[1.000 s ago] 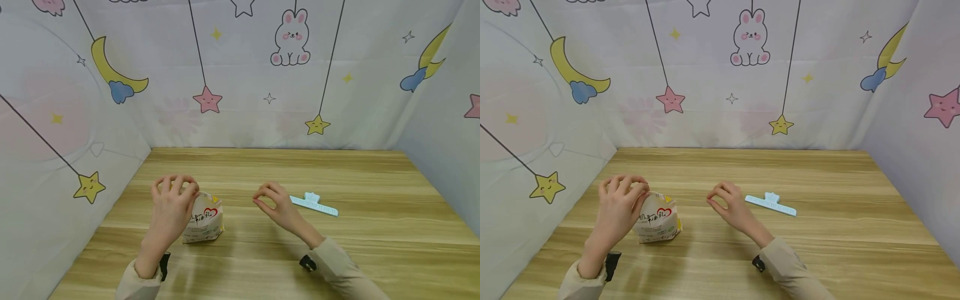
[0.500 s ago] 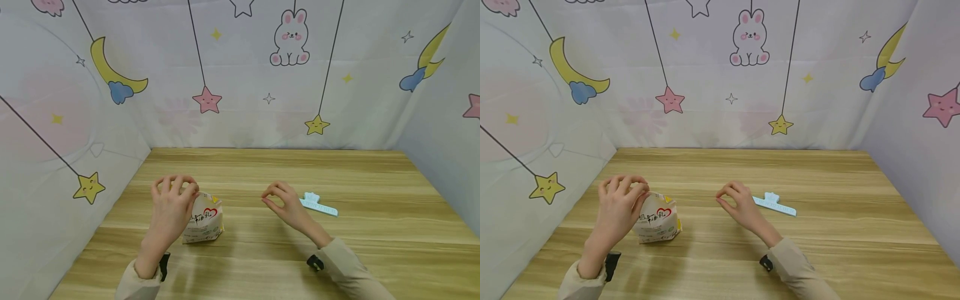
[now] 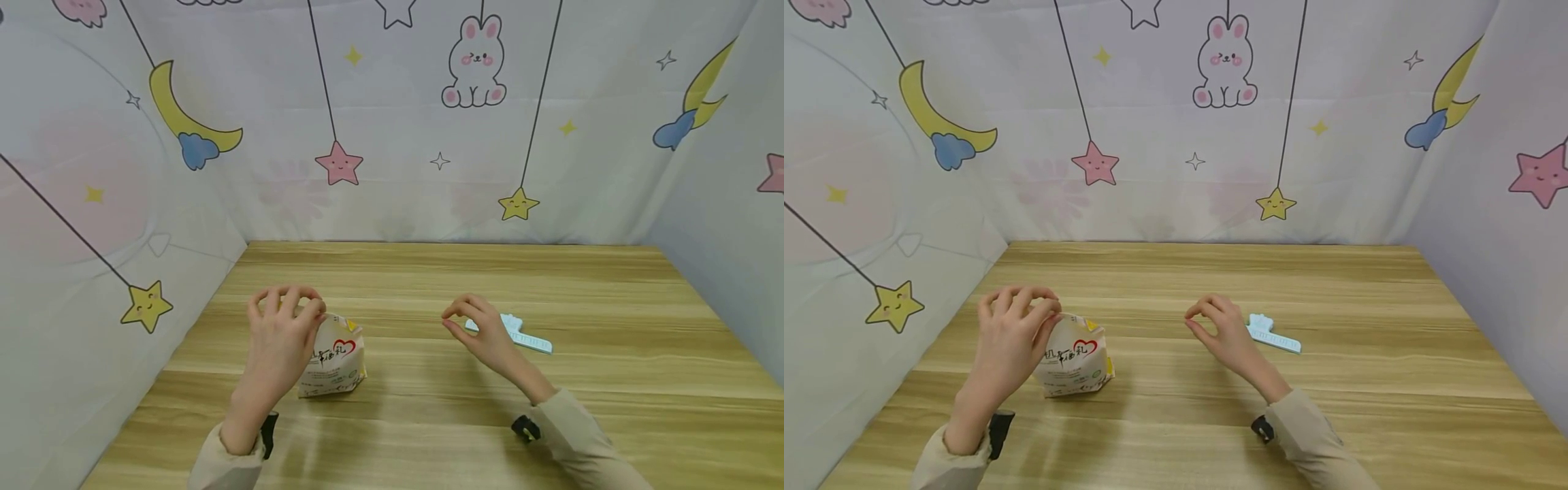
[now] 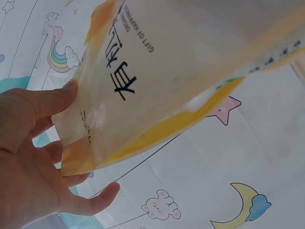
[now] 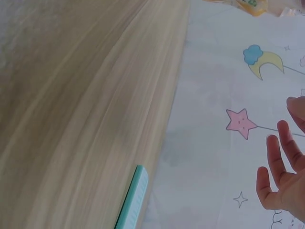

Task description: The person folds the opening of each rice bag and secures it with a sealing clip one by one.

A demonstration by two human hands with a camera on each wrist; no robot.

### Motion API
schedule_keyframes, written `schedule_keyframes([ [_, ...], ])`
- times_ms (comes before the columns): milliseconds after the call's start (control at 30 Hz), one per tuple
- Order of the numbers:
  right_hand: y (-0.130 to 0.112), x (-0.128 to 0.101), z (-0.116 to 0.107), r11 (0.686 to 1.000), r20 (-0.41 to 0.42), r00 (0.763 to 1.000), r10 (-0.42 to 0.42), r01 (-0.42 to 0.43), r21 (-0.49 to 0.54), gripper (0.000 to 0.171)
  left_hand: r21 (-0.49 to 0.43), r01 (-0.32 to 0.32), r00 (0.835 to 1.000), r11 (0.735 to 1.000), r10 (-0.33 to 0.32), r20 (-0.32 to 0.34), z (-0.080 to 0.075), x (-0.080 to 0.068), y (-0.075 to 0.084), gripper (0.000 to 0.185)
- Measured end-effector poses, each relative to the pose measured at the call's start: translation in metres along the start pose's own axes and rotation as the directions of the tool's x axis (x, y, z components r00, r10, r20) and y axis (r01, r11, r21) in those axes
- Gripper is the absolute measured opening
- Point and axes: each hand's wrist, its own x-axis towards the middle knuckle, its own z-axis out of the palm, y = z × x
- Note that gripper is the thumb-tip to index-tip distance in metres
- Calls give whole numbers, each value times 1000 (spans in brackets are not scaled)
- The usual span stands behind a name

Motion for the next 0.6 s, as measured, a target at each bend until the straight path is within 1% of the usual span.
schedule_keyframes([
  [233,7,-5,-7,1000,9,1000,16,-15,-24,17,6,-4,1000,1000,4,-7,0,0,0,9],
  [467,15,-9,-10,999,-21,1000,-10,9,-52,19,15,-7,1000,1000,7,-8,0,0,0,9],
  [600,18,-11,-12,997,-23,1000,-4,2,-71,19,12,-5,1000,1000,5,-7,0,0,-1,8],
])
